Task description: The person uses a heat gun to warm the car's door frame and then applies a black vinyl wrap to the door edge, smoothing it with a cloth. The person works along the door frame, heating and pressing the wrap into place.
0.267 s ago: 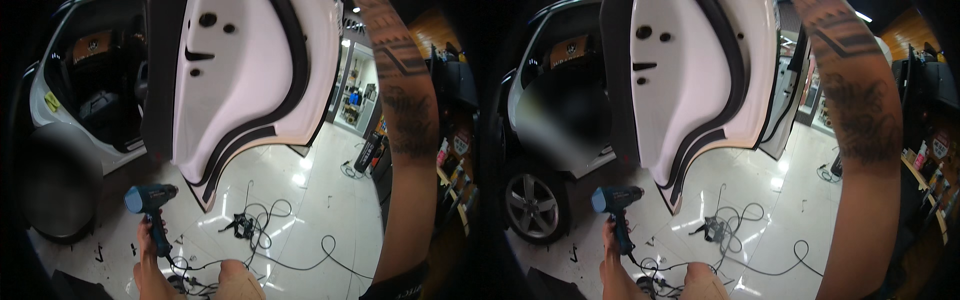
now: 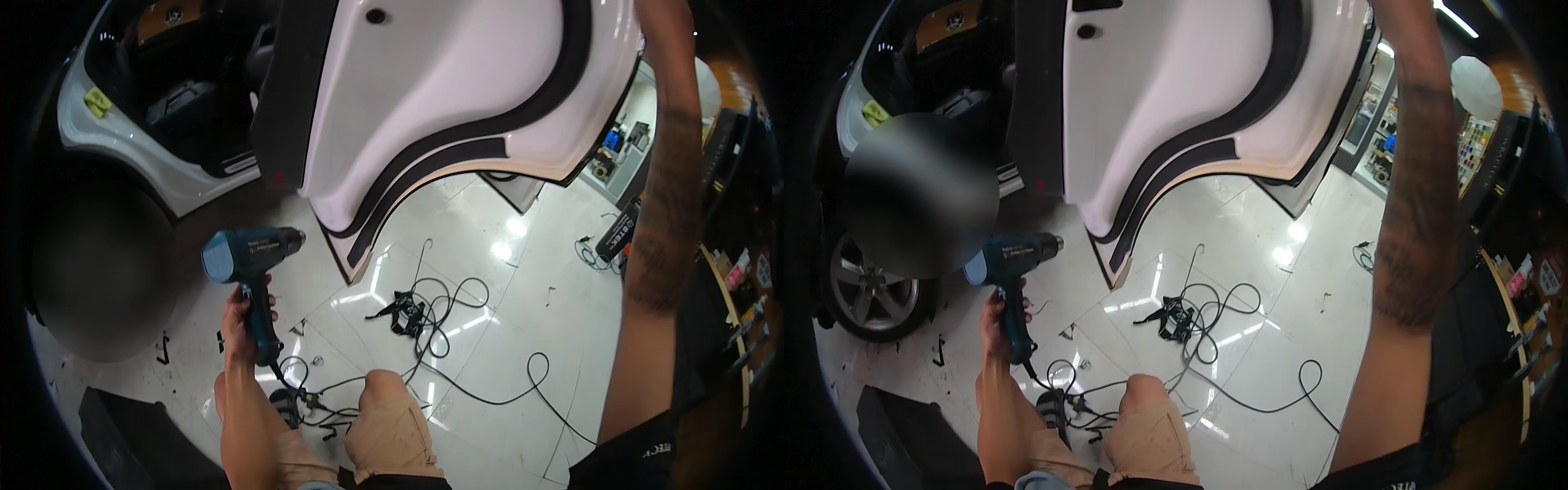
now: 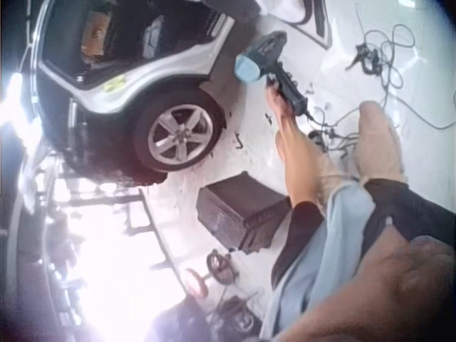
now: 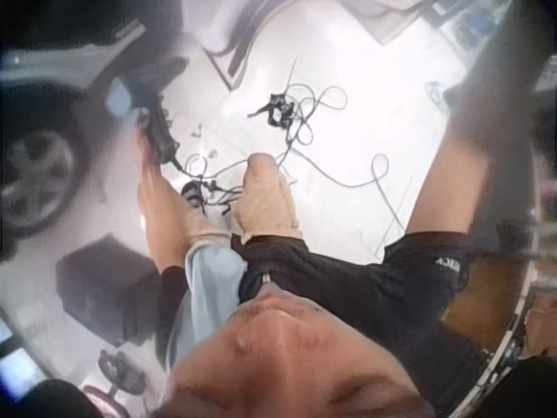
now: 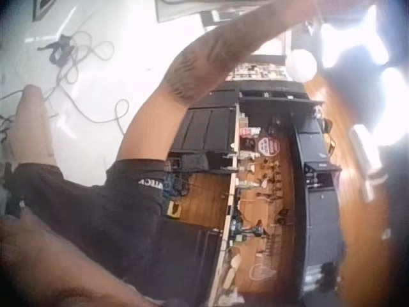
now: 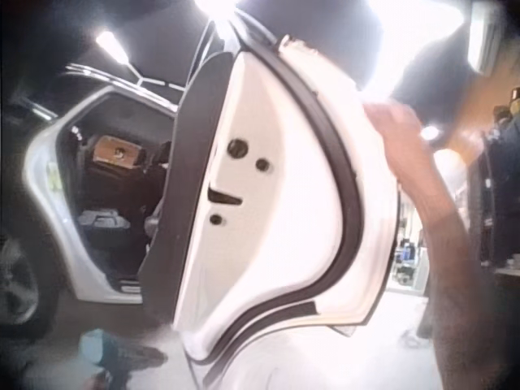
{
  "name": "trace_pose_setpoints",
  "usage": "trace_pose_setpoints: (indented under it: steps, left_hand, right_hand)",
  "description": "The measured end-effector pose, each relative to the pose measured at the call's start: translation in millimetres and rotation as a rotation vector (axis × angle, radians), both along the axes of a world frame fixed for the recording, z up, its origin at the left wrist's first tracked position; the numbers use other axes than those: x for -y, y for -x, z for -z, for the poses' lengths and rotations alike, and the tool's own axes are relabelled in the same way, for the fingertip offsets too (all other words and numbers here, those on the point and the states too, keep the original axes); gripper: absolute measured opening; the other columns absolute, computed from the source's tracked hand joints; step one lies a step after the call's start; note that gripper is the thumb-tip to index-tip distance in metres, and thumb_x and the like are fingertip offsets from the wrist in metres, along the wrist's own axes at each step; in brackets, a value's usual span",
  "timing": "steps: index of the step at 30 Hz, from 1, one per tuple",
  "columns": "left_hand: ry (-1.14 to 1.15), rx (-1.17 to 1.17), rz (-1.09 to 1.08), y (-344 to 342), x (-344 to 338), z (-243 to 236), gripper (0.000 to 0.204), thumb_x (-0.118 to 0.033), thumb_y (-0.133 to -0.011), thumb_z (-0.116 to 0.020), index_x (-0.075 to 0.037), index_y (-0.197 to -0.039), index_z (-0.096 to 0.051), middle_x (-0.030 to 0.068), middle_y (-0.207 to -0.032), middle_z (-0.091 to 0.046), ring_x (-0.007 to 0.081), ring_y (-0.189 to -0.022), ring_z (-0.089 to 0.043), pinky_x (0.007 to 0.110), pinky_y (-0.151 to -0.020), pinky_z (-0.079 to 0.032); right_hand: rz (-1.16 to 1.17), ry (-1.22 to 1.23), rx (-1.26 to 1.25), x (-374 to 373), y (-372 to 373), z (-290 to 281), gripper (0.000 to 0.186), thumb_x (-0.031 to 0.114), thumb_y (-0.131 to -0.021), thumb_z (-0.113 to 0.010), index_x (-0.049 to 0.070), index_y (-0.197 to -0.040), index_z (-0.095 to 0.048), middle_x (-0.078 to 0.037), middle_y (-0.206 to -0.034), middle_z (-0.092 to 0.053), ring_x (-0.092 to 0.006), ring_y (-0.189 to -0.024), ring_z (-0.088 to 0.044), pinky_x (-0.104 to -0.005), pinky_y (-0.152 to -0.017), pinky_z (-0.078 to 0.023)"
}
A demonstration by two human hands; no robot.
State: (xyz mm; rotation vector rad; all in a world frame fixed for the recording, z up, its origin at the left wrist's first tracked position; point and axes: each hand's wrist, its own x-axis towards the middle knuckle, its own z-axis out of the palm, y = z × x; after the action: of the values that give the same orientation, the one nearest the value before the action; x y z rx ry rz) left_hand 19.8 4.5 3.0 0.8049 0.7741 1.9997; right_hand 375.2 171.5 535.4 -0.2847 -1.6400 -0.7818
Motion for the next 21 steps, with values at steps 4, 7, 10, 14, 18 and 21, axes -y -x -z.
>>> trace_pose_setpoints:
  steps: [4, 7, 10, 14, 18, 21]
  left_hand:
    - [-0.021, 0.032, -0.019, -1.4, 7.7, -2.7, 0.059, -0.01, -0.085, -0.041, 0.007, -0.141, -0.036, 0.0228, -0.13, -0.056, 0.0225, -0.092, -0.063, 0.035, -0.071, -0.057]
    - [-0.051, 0.023, -0.06, 5.9, 19.2, -4.6, 0.058, -0.01, -0.085, -0.04, 0.006, -0.141, -0.037, 0.0229, -0.13, -0.056, 0.023, -0.092, -0.063, 0.035, -0.071, -0.057]
    - [-0.046, 0.091, -0.066, 3.0, 18.6, 0.3, 0.056, -0.01, -0.085, -0.04, 0.005, -0.139, -0.04, 0.0217, -0.129, -0.057, 0.0231, -0.093, -0.063, 0.035, -0.071, -0.058]
    - [0.033, 0.165, -0.122, -29.5, 27.0, 8.8, 0.051, -0.011, -0.089, -0.039, 0.004, -0.138, -0.042, 0.0199, -0.131, -0.057, 0.0233, -0.094, -0.063, 0.037, -0.071, -0.058]
    - [0.027, 0.291, -0.09, -32.0, 46.7, -20.1, 0.048, -0.011, -0.092, -0.037, 0.004, -0.138, -0.042, 0.0165, -0.129, -0.058, 0.0228, -0.093, -0.062, 0.037, -0.069, -0.059]
    - [0.067, 0.17, -0.126, -9.8, 99.9, -37.3, 0.05, -0.012, -0.093, -0.036, 0.004, -0.14, -0.038, 0.0161, -0.133, -0.055, 0.0221, -0.093, -0.06, 0.036, -0.067, -0.059]
  right_hand:
    - [-0.522, 0.537, -0.362, -7.5, -19.2, 127.7, 0.075, 0.051, -0.092, -0.063, -0.001, -0.143, -0.045, -0.018, -0.133, -0.057, -0.0266, -0.121, -0.057, -0.0344, -0.108, -0.04]
    - [-0.442, 0.672, -0.477, 1.5, 0.0, 185.2, 0.079, 0.068, -0.087, -0.058, 0.005, -0.135, -0.058, -0.018, -0.142, -0.049, -0.03, -0.12, -0.055, -0.0403, -0.107, -0.037]
    - [-0.431, 0.712, -0.527, 4.6, 13.3, 223.1, 0.071, 0.062, -0.093, -0.053, 0.003, -0.132, -0.06, -0.02, -0.123, -0.062, -0.03, -0.112, -0.061, -0.0382, -0.104, -0.04]
    - [-0.111, 0.675, -0.453, -32.8, -17.8, 221.5, 0.068, 0.06, -0.097, -0.045, 0.002, -0.129, -0.062, -0.021, -0.124, -0.063, -0.0317, -0.113, -0.06, -0.0374, -0.103, -0.04]
    - [0.023, 0.552, -0.36, -73.6, -18.5, 216.0, 0.065, 0.056, -0.099, -0.044, 0.001, -0.129, -0.062, -0.021, -0.132, -0.061, -0.0329, -0.118, -0.058, -0.0363, -0.104, -0.04]
    - [-0.055, 0.536, -0.427, -63.6, -21.5, 237.3, 0.062, 0.05, -0.1, -0.046, -0.002, -0.131, -0.059, -0.021, -0.133, -0.06, -0.0327, -0.121, -0.057, -0.0354, -0.106, -0.038]
